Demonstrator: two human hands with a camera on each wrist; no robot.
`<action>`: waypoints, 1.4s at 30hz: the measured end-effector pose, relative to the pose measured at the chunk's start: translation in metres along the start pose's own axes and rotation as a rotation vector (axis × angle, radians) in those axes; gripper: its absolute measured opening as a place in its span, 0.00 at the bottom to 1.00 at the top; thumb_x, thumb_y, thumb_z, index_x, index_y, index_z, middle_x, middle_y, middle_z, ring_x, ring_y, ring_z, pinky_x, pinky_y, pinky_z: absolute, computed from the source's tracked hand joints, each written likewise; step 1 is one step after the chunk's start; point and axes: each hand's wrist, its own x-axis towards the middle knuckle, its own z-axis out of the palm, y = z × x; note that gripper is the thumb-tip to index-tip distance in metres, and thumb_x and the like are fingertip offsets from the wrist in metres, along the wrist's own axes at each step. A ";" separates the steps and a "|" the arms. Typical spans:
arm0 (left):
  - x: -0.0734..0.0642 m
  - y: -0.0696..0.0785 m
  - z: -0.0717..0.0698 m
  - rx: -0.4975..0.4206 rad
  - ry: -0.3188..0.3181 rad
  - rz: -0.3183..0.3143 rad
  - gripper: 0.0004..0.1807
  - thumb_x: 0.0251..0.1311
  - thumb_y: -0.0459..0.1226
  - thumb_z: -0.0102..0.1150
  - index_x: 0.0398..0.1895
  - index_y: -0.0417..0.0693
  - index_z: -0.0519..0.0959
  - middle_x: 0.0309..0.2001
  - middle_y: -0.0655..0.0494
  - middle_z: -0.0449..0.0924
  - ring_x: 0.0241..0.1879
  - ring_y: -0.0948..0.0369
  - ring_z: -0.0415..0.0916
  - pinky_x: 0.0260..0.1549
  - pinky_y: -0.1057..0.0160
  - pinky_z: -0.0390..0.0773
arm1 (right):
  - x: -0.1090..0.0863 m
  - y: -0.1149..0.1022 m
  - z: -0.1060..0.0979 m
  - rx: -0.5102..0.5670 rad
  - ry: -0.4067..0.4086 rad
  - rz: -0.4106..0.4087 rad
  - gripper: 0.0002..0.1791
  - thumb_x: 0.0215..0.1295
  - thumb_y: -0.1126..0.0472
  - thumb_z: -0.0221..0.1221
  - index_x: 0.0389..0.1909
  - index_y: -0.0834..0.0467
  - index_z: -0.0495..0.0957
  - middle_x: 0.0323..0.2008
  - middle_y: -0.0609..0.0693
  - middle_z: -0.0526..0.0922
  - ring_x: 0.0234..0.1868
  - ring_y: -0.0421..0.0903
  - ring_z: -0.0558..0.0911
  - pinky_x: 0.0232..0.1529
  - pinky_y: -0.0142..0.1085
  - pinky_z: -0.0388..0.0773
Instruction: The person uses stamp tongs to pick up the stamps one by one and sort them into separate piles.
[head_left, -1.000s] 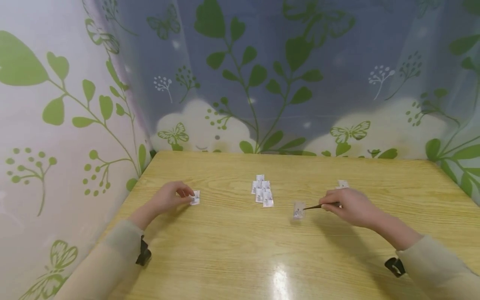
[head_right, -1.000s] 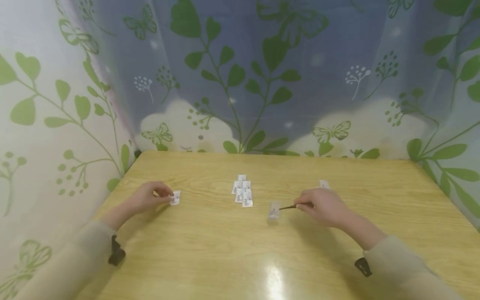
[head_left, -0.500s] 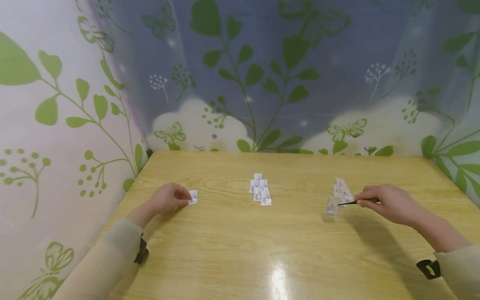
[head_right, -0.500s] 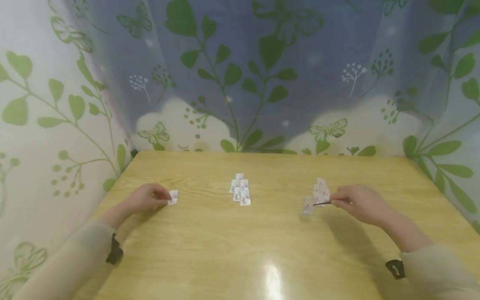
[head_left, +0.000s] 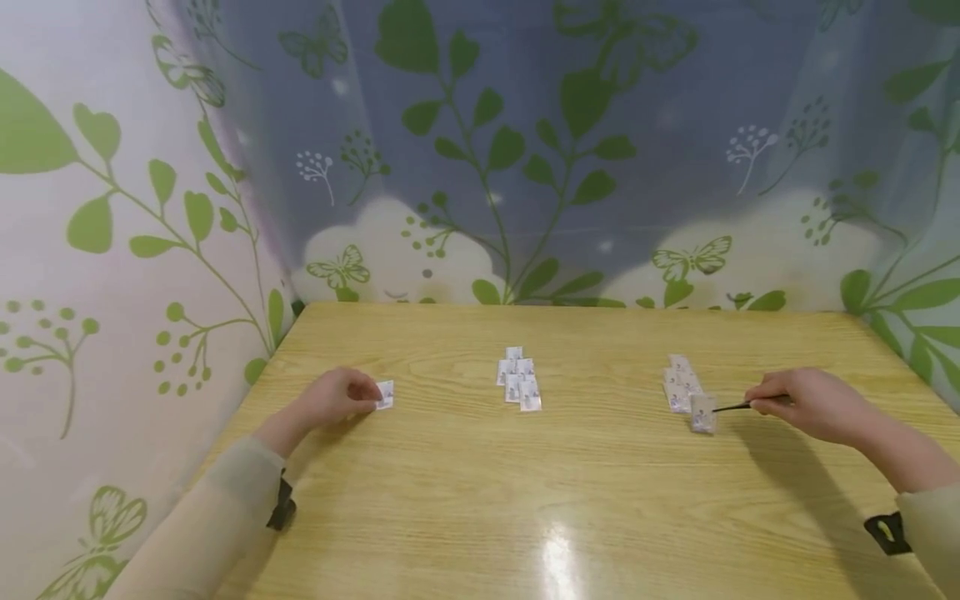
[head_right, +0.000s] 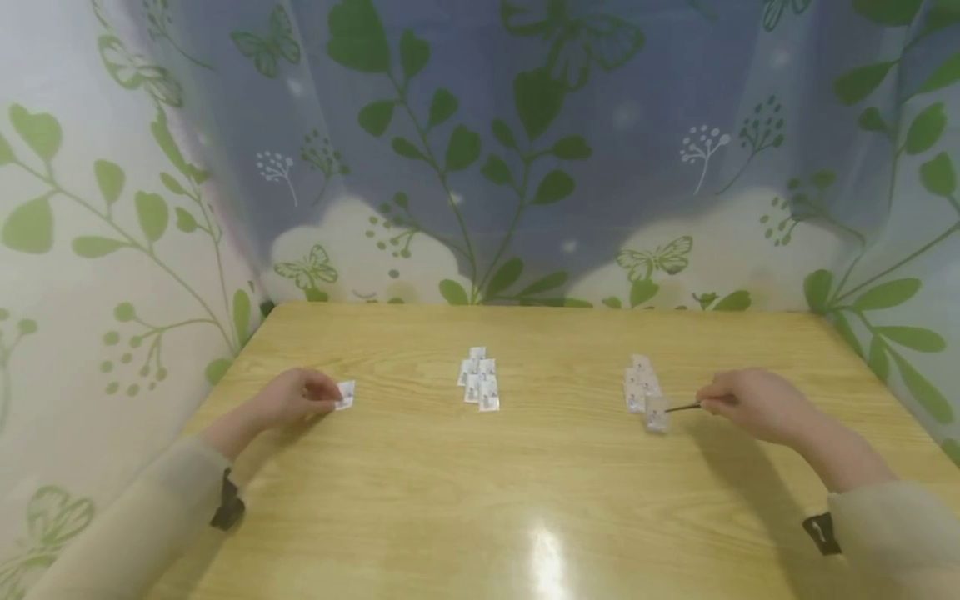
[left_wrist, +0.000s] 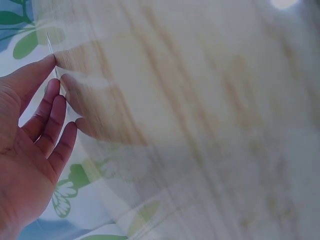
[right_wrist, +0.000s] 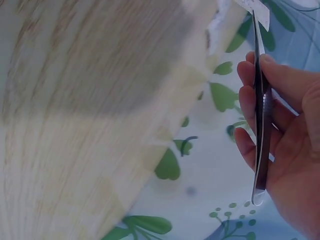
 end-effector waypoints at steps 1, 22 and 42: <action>0.000 0.000 0.000 0.003 0.000 0.002 0.03 0.57 0.31 0.66 0.34 0.44 0.83 0.34 0.58 0.82 0.37 0.59 0.77 0.44 0.52 0.76 | 0.001 0.002 0.001 0.001 -0.006 -0.003 0.08 0.61 0.66 0.64 0.39 0.66 0.85 0.32 0.44 0.82 0.33 0.47 0.83 0.33 0.44 0.79; -0.001 0.000 0.001 -0.007 -0.005 -0.003 0.02 0.58 0.32 0.65 0.34 0.44 0.82 0.29 0.59 0.78 0.31 0.62 0.72 0.37 0.58 0.73 | 0.019 0.024 0.018 -0.020 -0.068 -0.031 0.07 0.60 0.66 0.64 0.37 0.64 0.85 0.31 0.47 0.84 0.31 0.47 0.82 0.31 0.43 0.78; -0.001 0.004 -0.001 0.001 -0.002 0.007 0.02 0.58 0.32 0.65 0.34 0.43 0.82 0.30 0.59 0.79 0.32 0.62 0.73 0.37 0.59 0.73 | 0.032 -0.030 0.004 0.057 0.017 0.032 0.13 0.68 0.57 0.60 0.47 0.59 0.84 0.30 0.41 0.78 0.21 0.35 0.65 0.24 0.36 0.63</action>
